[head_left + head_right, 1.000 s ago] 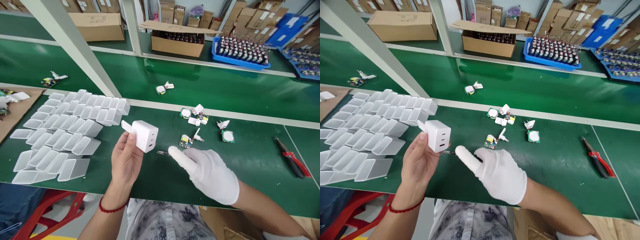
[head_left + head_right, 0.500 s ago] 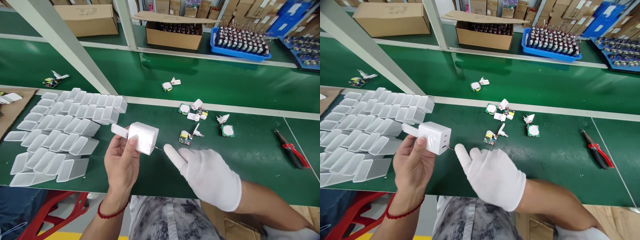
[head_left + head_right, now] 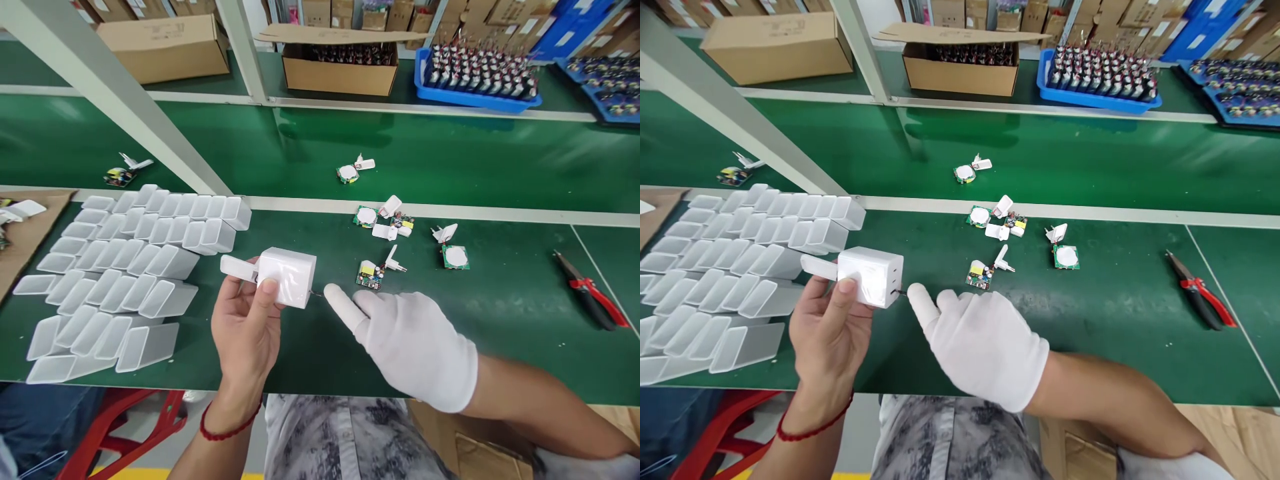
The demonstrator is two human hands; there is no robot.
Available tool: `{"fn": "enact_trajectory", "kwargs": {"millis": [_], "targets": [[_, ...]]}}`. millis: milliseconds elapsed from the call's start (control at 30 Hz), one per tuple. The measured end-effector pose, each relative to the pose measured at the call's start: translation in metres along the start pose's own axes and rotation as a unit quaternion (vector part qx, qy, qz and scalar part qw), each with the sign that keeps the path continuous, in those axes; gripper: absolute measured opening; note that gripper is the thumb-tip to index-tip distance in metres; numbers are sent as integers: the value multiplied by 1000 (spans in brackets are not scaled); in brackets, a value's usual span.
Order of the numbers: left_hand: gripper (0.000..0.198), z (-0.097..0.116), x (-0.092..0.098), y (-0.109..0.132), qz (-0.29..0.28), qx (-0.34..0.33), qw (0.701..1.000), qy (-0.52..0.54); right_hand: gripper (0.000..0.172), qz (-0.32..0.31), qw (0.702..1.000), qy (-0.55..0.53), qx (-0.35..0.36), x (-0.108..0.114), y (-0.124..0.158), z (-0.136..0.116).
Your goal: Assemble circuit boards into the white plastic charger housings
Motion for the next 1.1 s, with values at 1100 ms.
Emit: {"fn": "enact_trajectory", "kwargs": {"millis": [1100], "targets": [[33,-8,-8,5,17,-21,998,-61,34,-9,997,-21,-73,8,7,-1]]}}
Point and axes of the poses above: each hand's wrist, its own y-axis away from the middle knuckle, its own x-axis out of the back of the hand, z = x × y, the point moved 4 cm from there along -y, towards the middle knuckle, and after that the axes turned 14 degrees about -y, right-handed, at the moved point
